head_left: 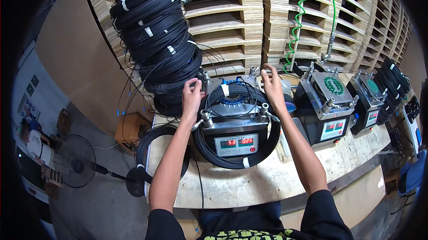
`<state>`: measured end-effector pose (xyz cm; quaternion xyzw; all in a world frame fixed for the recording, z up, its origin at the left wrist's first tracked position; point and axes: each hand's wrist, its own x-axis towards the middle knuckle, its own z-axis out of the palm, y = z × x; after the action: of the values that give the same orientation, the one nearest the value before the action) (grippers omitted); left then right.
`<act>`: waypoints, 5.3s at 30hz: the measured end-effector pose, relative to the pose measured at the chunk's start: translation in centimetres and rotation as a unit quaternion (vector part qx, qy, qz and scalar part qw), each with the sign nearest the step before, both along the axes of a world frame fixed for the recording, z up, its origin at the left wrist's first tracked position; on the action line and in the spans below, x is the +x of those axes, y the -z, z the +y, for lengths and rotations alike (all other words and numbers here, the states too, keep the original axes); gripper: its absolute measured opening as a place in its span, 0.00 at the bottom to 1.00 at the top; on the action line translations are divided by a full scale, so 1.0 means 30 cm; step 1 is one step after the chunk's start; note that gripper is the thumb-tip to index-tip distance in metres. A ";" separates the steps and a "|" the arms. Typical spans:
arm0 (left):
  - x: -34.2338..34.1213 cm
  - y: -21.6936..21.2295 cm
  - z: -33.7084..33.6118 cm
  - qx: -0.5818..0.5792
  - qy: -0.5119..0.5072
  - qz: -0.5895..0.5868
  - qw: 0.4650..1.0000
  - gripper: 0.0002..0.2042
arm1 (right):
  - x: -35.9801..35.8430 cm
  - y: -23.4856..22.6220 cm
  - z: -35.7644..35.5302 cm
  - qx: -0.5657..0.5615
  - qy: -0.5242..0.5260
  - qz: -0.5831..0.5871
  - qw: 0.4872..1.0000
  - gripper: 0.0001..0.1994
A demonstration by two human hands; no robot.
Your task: Polishing fiber optic connectors using industrial polishing machines in a factory setting.
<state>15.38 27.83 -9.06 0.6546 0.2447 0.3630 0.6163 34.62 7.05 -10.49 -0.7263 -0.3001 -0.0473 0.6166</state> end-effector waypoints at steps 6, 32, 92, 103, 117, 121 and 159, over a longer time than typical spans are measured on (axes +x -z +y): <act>-0.013 -0.001 0.000 0.001 -0.001 0.018 1.000 0.20 | -0.076 -0.057 0.001 0.020 -0.070 0.067 0.995 0.23; -0.010 -0.021 -0.016 0.024 0.006 0.022 0.999 0.24 | -0.024 -0.017 0.009 0.078 -0.015 0.002 0.997 0.32; 0.003 0.001 0.005 0.112 -0.004 0.086 0.990 0.24 | -0.054 -0.040 -0.004 0.009 -0.029 0.035 0.999 0.24; 0.002 -0.008 -0.010 0.086 -0.022 0.060 0.994 0.30 | -0.062 -0.041 -0.002 0.039 -0.051 0.062 0.996 0.24; 0.006 -0.005 0.006 0.098 -0.006 0.095 0.991 0.29 | -0.065 -0.044 -0.003 0.030 -0.056 0.018 0.998 0.21; 0.016 0.008 0.014 0.116 -0.015 0.106 0.987 0.32 | -0.057 -0.036 -0.001 0.054 -0.064 0.047 0.995 0.20; 0.005 -0.001 0.004 0.123 -0.011 0.083 0.989 0.26 | -0.045 -0.039 -0.011 0.088 -0.055 0.186 0.977 0.22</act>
<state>15.54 27.94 -9.04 0.7503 0.2557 0.3420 0.5046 33.28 6.72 -9.32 -0.6477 -0.2143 0.0969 0.7247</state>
